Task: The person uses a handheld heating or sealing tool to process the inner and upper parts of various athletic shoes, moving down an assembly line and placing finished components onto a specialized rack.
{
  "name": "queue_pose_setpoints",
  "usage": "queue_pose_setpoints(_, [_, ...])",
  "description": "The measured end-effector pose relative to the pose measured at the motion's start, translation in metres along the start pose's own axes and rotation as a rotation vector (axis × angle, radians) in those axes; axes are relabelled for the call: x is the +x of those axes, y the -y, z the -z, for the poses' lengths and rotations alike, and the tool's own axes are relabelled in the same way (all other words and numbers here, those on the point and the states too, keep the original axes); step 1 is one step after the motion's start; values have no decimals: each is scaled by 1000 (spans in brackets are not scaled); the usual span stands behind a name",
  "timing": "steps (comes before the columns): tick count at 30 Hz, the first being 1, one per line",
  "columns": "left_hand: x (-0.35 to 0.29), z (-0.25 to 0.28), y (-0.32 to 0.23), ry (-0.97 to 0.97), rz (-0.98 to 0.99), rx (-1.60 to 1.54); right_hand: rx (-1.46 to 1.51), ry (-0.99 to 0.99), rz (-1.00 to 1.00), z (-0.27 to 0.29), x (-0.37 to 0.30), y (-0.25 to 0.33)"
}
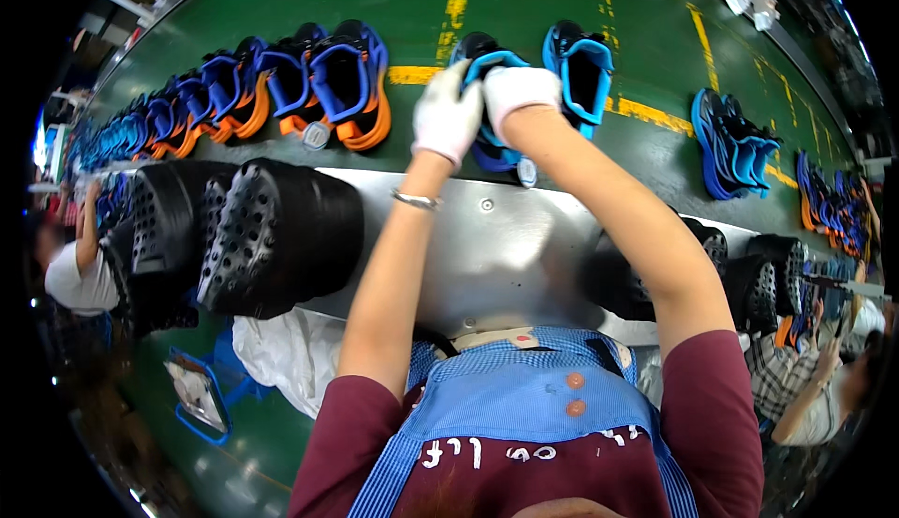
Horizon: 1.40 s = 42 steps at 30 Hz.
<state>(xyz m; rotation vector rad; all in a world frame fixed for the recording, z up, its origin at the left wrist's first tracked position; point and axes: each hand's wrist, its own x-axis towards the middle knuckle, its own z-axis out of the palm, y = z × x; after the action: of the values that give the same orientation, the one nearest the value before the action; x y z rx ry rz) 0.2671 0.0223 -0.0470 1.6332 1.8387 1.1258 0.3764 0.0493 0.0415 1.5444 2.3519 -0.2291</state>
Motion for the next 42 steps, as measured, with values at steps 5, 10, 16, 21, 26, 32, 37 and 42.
queue_pose_setpoints(5, [-61,-35,-9,-84,186,34,69,27,-58,7,-10,-5])
queue_pose_setpoints(10, [-69,-44,-18,-19,226,-51,106,33,-125,5,-25,-33])
queue_pose_setpoints(16, [-66,-66,-7,-60,367,-290,220,-119,-59,46,-97,-67])
queue_pose_setpoints(21, [-65,-50,-25,-19,222,33,273,-387,-176,63,-224,-135])
queue_pose_setpoints(26, [-93,-45,-52,-287,-61,65,297,-294,-374,11,-335,-152])
queue_pose_setpoints(32, [-112,-43,-78,-159,-468,406,435,27,-340,-22,-352,-139])
queue_pose_setpoints(37, [-111,-43,-77,8,-274,466,438,19,-198,-36,-359,-151])
queue_pose_setpoints(42, [-92,-29,-58,141,-259,445,523,-493,-330,-41,-401,-204])
